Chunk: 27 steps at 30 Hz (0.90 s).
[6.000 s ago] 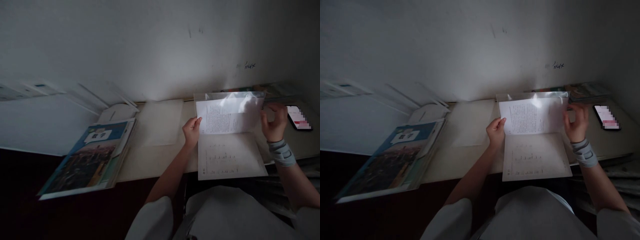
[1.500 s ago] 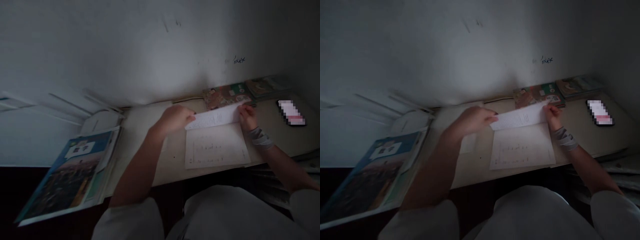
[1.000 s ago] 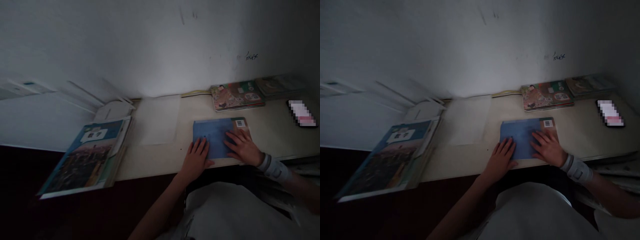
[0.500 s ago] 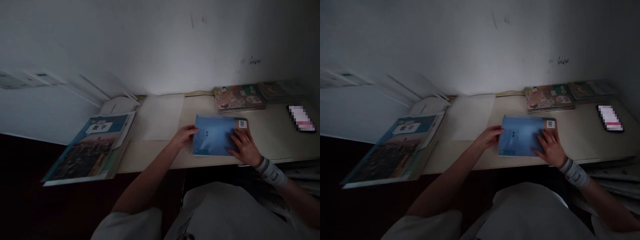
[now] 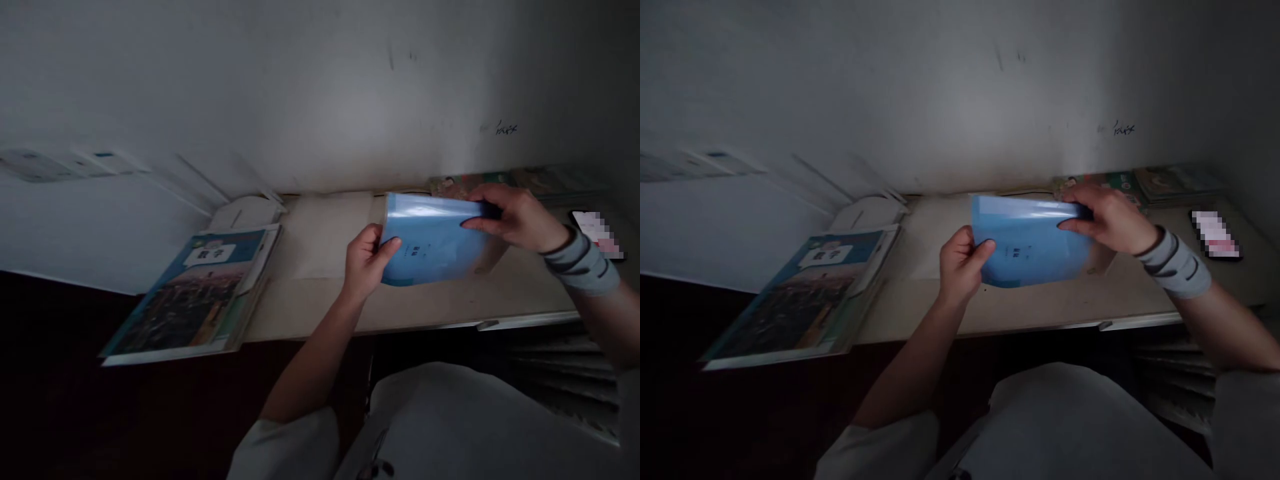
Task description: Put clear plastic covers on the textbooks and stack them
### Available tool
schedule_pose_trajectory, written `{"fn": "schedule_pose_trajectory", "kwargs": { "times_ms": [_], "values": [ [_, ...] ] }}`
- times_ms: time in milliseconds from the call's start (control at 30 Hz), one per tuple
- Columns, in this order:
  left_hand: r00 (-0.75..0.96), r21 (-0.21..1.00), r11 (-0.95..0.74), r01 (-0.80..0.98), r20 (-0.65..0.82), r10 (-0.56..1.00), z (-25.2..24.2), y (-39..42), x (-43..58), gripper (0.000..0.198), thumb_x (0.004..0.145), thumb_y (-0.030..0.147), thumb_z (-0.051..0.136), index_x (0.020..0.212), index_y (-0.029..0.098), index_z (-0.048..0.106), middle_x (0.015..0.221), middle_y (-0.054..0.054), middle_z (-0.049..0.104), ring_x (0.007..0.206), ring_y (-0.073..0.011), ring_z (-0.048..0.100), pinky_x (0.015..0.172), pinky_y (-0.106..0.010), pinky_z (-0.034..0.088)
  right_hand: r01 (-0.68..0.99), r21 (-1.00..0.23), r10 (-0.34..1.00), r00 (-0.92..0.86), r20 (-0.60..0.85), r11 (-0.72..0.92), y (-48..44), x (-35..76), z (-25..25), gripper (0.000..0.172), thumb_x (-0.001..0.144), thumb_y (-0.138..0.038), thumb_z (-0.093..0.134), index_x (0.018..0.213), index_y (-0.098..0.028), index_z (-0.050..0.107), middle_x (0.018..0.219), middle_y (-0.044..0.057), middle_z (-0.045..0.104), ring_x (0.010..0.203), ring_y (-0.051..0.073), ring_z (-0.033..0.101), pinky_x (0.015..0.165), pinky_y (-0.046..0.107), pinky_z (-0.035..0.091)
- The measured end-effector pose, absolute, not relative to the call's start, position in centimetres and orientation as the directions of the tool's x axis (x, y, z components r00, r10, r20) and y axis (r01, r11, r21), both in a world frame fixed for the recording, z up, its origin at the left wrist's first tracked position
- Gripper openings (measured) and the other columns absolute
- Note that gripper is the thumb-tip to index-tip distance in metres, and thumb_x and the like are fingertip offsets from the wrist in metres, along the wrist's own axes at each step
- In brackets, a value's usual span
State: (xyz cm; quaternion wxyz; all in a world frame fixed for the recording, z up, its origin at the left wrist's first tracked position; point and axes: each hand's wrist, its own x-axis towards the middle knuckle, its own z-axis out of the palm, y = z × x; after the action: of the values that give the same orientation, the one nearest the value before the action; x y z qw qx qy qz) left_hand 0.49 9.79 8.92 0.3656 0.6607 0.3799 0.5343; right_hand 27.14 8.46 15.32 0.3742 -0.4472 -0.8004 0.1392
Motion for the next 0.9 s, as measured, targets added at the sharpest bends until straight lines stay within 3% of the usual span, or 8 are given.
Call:
{"fn": "schedule_pose_trajectory", "kwargs": {
  "times_ms": [133,233,333,433,533,700,800,900],
  "values": [
    [0.149,0.813,-0.534,0.230,0.513,0.845,9.7,10.2,-1.3,0.033,0.078,0.053,0.061,0.078,0.020,0.058,0.068,0.001,0.056,0.064,-0.0124,0.051,0.061,-0.025,0.045,0.485,-0.686,0.838,-0.370,0.401,0.543,9.2,26.1,16.8,0.026,0.066,-0.042,0.078,0.071,-0.023,0.062,0.066,-0.004,0.058,0.062,0.013,0.053,0.061,0.028,0.045],
    [0.109,0.727,-0.630,0.273,0.627,0.771,9.9,10.9,-2.9,0.044,0.077,0.061,0.061,0.101,0.023,0.059,0.095,-0.004,0.064,0.087,-0.0177,0.061,0.076,-0.030,0.050,0.413,-0.769,0.873,-0.224,0.433,0.488,9.3,26.0,16.7,0.031,0.059,-0.038,0.084,0.064,-0.023,0.057,0.060,-0.006,0.054,0.056,0.011,0.048,0.053,0.025,0.041],
    [-0.089,0.677,-0.698,0.236,0.730,0.678,8.6,11.3,-3.1,0.078,0.073,0.075,0.053,0.134,0.030,0.038,0.130,-0.010,0.052,0.122,-0.0253,0.050,0.093,-0.037,0.048,0.268,-0.875,0.913,-0.055,0.404,0.403,9.2,26.4,16.2,0.031,0.057,-0.032,0.085,0.063,-0.021,0.056,0.058,-0.007,0.053,0.054,0.010,0.048,0.050,0.023,0.039],
    [-0.063,0.792,-0.592,0.150,0.605,0.794,6.0,10.7,-1.2,0.091,0.071,0.085,0.040,0.142,0.031,0.027,0.136,-0.013,0.049,0.127,-0.0266,0.047,0.096,-0.039,0.047,0.061,-0.930,0.929,0.043,0.366,0.364,9.2,26.2,15.1,0.030,0.058,-0.026,0.085,0.063,-0.019,0.056,0.058,-0.006,0.053,0.052,0.008,0.045,0.047,0.022,0.036],
    [0.073,0.914,-0.406,0.001,0.404,0.912,3.9,10.0,1.2,0.087,0.071,0.084,0.042,0.136,0.027,0.040,0.126,-0.014,0.057,0.120,-0.0266,0.054,0.092,-0.040,0.050,-0.094,-0.936,0.937,0.124,0.328,0.340,9.4,25.2,13.6,0.028,0.062,-0.025,0.083,0.067,-0.019,0.056,0.061,-0.006,0.055,0.053,0.009,0.048,0.048,0.023,0.039],
    [0.113,0.957,-0.222,-0.188,0.245,0.963,3.7,10.4,1.7,0.063,0.072,0.072,0.056,0.110,0.022,0.059,0.112,-0.012,0.067,0.102,-0.0244,0.065,0.078,-0.036,0.055,-0.198,-0.939,0.949,0.202,0.243,0.283,9.7,25.1,11.6,0.028,0.064,-0.032,0.080,0.069,-0.022,0.055,0.064,-0.006,0.058,0.055,0.010,0.053,0.051,0.026,0.045],
    [0.115,0.967,-0.146,-0.210,0.173,0.978,4.6,10.7,0.6,0.048,0.071,0.065,0.062,0.086,0.020,0.062,0.095,-0.009,0.070,0.083,-0.0201,0.068,0.069,-0.033,0.055,-0.254,-0.943,0.962,0.218,0.163,0.217,9.9,26.1,9.9,0.030,0.063,-0.035,0.081,0.069,-0.022,0.055,0.065,-0.005,0.059,0.056,0.011,0.054,0.053,0.029,0.047],
    [0.099,0.986,-0.111,-0.123,0.123,0.987,6.1,11.0,0.0,0.038,0.068,0.055,0.069,0.075,0.019,0.062,0.072,-0.003,0.069,0.065,-0.0155,0.065,0.058,-0.028,0.053,-0.333,-0.935,0.973,0.227,0.042,0.118,9.5,26.7,7.1,0.033,0.059,-0.038,0.082,0.071,-0.021,0.057,0.066,-0.004,0.061,0.058,0.013,0.057,0.059,0.033,0.050]
  ]
}}
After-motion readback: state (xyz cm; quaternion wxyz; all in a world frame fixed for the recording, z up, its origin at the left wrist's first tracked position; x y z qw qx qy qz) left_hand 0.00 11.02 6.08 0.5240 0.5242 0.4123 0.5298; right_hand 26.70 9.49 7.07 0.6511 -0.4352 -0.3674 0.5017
